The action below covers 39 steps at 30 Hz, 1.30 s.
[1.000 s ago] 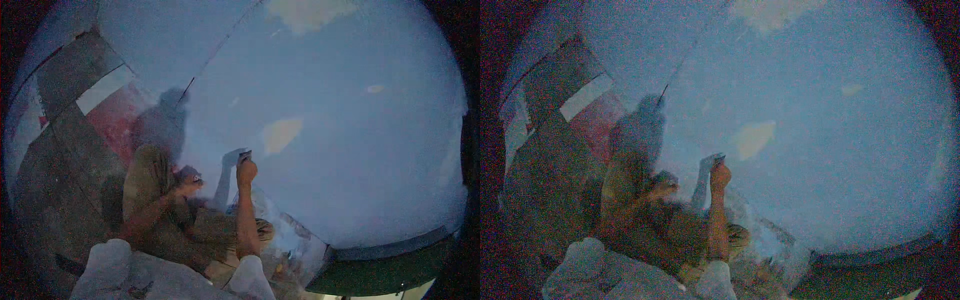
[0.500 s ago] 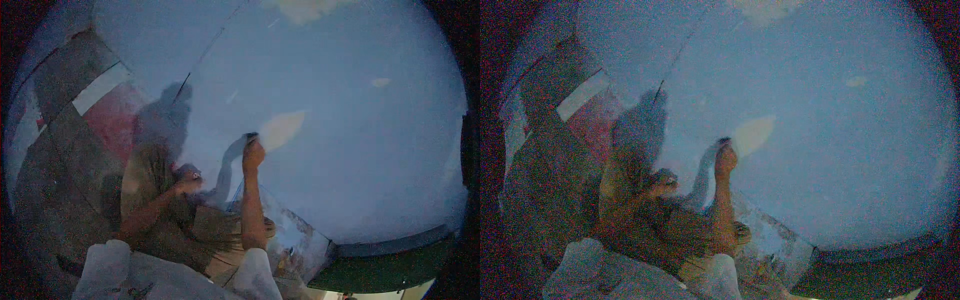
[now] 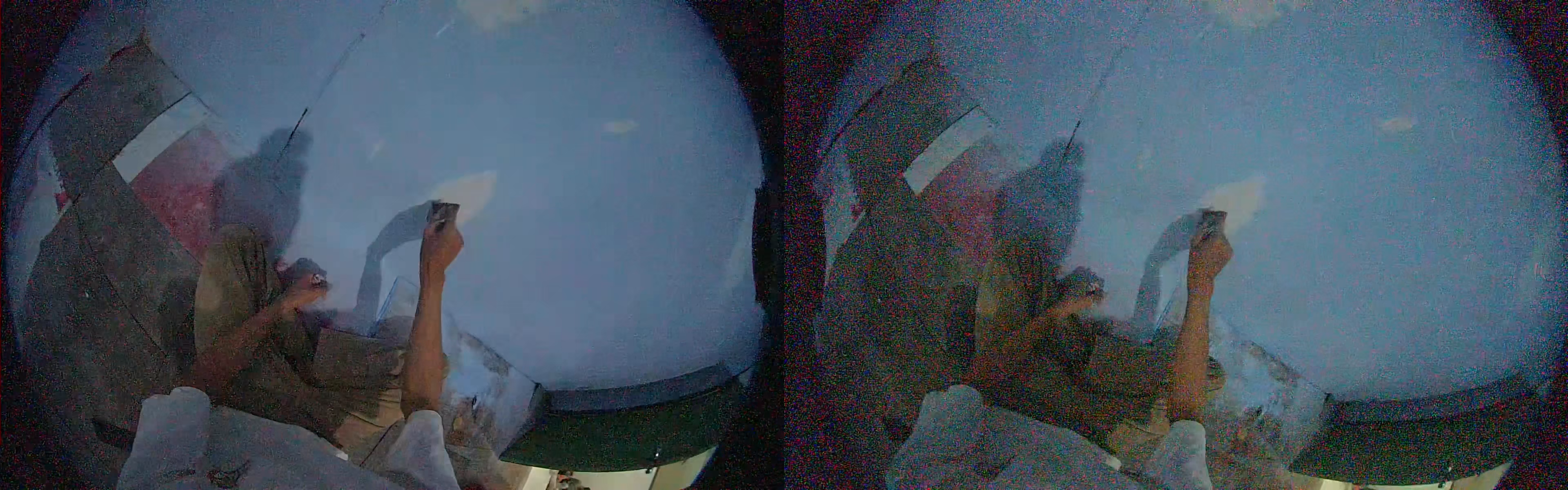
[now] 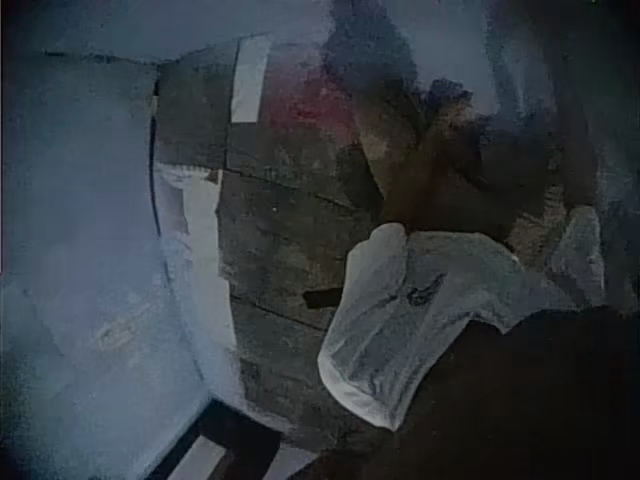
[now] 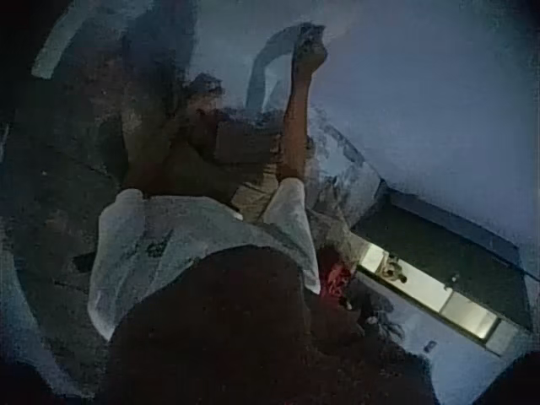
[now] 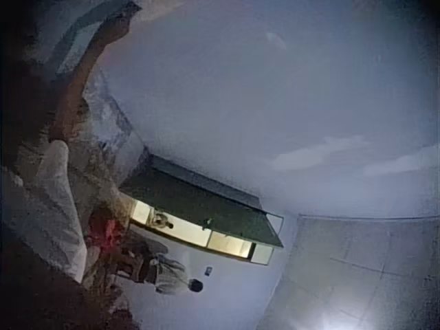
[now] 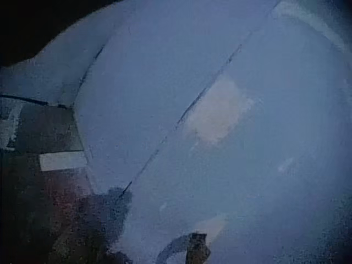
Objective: The person uses a putty knife to apply and smooth filler onto several spots on a light-colored wall while sitting on the floor.
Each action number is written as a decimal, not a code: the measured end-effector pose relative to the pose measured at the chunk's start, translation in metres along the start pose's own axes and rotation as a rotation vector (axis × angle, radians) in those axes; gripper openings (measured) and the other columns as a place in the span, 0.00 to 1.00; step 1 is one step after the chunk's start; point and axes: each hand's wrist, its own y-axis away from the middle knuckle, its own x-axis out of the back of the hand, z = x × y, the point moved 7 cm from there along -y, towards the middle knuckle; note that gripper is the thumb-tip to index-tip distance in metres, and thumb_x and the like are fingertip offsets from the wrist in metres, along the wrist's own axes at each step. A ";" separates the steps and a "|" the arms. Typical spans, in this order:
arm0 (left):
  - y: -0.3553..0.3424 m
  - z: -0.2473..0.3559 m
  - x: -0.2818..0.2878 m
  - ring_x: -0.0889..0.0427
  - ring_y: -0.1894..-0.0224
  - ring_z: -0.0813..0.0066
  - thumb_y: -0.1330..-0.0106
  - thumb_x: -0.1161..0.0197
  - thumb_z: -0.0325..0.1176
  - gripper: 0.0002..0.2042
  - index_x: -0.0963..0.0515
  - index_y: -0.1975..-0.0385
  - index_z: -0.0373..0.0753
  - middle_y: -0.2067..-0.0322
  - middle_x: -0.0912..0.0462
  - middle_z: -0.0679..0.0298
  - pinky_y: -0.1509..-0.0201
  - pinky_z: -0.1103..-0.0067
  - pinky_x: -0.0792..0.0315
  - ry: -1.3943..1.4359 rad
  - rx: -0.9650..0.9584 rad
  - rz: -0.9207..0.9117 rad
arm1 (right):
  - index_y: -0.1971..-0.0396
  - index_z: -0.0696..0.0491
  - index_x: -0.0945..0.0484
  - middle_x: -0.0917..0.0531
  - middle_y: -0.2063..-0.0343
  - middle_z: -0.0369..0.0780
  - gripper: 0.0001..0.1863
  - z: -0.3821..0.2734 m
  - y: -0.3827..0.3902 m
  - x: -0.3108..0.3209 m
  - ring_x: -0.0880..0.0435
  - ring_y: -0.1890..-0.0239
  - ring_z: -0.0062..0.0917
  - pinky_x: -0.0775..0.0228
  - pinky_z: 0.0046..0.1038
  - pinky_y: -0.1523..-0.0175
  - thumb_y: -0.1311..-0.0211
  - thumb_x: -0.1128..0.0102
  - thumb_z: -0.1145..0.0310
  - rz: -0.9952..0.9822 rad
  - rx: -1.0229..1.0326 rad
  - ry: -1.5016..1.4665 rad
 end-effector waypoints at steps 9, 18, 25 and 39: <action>-0.002 0.005 0.001 0.27 0.51 0.68 0.32 0.48 0.50 0.23 0.30 0.48 0.36 0.49 0.29 0.57 0.46 0.70 0.32 0.068 -0.030 0.013 | 0.73 0.55 0.23 0.21 0.80 0.47 0.03 0.009 0.073 -0.098 0.23 0.76 0.42 0.33 0.42 0.71 0.46 0.45 0.73 -0.207 0.086 0.048; -0.013 0.017 -0.020 0.27 0.51 0.66 0.33 0.47 0.50 0.22 0.30 0.48 0.38 0.50 0.28 0.58 0.46 0.69 0.32 0.194 -0.135 -0.045 | 0.69 0.59 0.21 0.23 0.84 0.49 0.14 0.042 0.126 -0.074 0.25 0.83 0.38 0.33 0.38 0.77 0.39 0.44 0.61 -0.286 0.051 0.184; -0.002 0.018 -0.025 0.27 0.51 0.65 0.33 0.47 0.50 0.22 0.30 0.48 0.39 0.50 0.28 0.59 0.47 0.67 0.33 0.561 -0.290 -0.171 | 0.58 0.54 0.20 0.19 0.81 0.45 0.15 0.013 -0.009 0.040 0.20 0.81 0.40 0.28 0.40 0.73 0.40 0.45 0.61 -0.039 -0.142 -0.033; -0.009 0.016 -0.056 0.28 0.56 0.65 0.37 0.42 0.49 0.18 0.28 0.56 0.42 0.59 0.27 0.60 0.50 0.64 0.33 0.666 -0.390 -0.150 | 0.80 0.60 0.26 0.23 0.82 0.49 0.17 0.075 0.175 -0.084 0.22 0.76 0.40 0.31 0.40 0.66 0.34 0.49 0.65 -0.393 -0.102 -0.007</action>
